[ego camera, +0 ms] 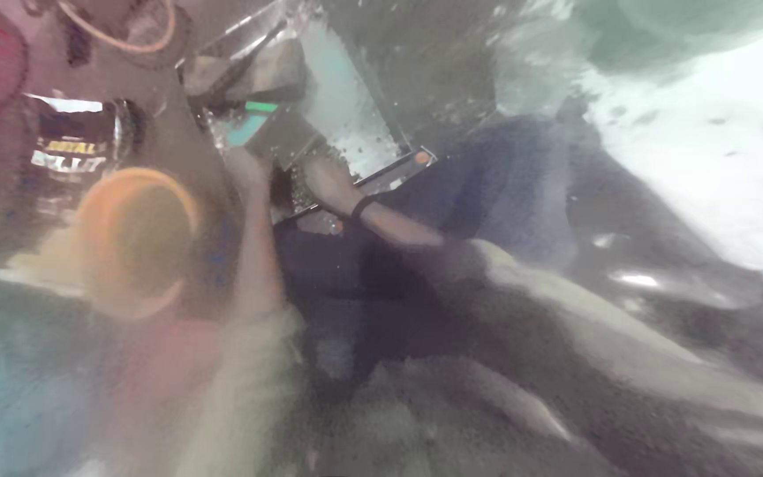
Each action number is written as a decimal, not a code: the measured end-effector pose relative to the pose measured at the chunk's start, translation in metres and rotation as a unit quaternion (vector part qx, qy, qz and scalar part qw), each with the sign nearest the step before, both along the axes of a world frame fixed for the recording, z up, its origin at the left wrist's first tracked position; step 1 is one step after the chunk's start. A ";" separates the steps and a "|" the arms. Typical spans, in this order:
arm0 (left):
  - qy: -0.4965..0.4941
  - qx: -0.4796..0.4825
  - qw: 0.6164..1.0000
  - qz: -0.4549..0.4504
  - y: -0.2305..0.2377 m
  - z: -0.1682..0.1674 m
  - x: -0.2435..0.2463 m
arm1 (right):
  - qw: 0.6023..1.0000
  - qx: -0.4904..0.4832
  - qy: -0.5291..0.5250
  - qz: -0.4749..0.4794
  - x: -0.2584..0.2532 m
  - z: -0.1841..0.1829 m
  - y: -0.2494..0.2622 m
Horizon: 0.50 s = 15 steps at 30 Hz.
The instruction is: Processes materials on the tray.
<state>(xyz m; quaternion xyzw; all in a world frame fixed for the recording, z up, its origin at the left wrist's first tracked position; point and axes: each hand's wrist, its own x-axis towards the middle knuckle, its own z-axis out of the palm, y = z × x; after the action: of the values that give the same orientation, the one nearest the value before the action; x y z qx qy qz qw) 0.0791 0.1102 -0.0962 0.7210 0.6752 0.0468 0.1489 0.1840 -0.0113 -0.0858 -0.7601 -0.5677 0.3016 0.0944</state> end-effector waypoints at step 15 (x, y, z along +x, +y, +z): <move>0.056 -0.015 0.998 -0.017 -0.001 0.009 0.001 | 0.999 -0.018 0.014 -0.042 0.008 -0.012 0.017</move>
<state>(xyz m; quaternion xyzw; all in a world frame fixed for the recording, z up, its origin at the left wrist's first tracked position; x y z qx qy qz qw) 0.0802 0.1089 -0.0874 0.7314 0.6709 -0.0063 0.1219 0.1916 0.0054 -0.0977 -0.7806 -0.5282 0.3184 0.1015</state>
